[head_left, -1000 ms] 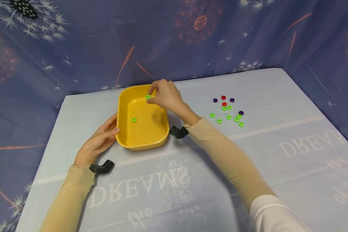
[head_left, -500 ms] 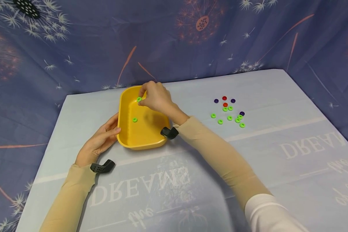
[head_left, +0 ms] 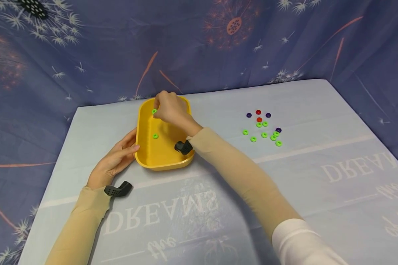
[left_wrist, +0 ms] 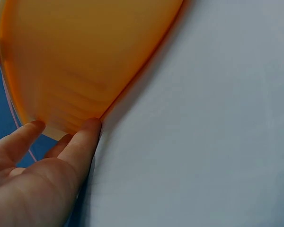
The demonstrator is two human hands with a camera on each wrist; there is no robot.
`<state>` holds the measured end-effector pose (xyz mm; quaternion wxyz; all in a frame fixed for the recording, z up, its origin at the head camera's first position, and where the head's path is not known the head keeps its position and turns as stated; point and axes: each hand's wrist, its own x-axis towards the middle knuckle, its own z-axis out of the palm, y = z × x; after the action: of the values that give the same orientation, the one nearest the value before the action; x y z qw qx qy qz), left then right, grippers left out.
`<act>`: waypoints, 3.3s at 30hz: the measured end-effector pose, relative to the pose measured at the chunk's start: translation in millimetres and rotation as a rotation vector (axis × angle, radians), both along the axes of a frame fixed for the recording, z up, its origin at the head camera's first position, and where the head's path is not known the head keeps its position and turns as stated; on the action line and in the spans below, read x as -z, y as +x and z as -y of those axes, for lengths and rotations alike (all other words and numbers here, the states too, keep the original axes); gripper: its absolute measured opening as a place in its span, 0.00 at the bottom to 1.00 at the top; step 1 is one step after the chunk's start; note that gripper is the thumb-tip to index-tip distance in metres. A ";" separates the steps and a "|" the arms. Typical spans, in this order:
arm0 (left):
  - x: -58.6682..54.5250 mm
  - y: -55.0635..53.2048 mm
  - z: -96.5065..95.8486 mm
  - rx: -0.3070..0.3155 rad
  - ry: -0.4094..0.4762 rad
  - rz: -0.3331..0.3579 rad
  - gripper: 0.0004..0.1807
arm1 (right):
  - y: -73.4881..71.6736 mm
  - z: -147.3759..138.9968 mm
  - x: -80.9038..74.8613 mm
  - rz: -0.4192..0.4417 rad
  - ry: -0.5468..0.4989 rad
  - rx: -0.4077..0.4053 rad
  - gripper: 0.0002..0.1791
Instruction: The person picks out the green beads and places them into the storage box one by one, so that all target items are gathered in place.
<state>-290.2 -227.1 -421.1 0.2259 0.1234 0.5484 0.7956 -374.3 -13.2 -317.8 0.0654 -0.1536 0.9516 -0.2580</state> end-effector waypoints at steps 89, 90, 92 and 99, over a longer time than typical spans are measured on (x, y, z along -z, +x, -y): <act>3.8 -1.1 -0.5 -0.013 0.015 -0.025 0.41 | 3.7 -109.1 10.2 0.006 -0.664 0.234 0.07; 4.2 -0.9 -0.7 -0.015 0.016 -0.026 0.40 | 4.6 -111.4 12.0 0.004 -0.667 0.237 0.07; 4.8 -0.5 -1.3 -0.014 0.017 -0.028 0.40 | 6.8 -116.7 15.7 0.002 -0.670 0.240 0.07; 5.7 0.3 -2.6 -0.003 0.024 -0.020 0.41 | 14.5 -138.7 33.1 0.011 -0.637 0.284 0.06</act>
<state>-289.9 -224.5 -426.7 0.2177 0.1332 0.5412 0.8012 -359.8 125.5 -350.9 -0.0174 -0.0311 0.8349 -0.5493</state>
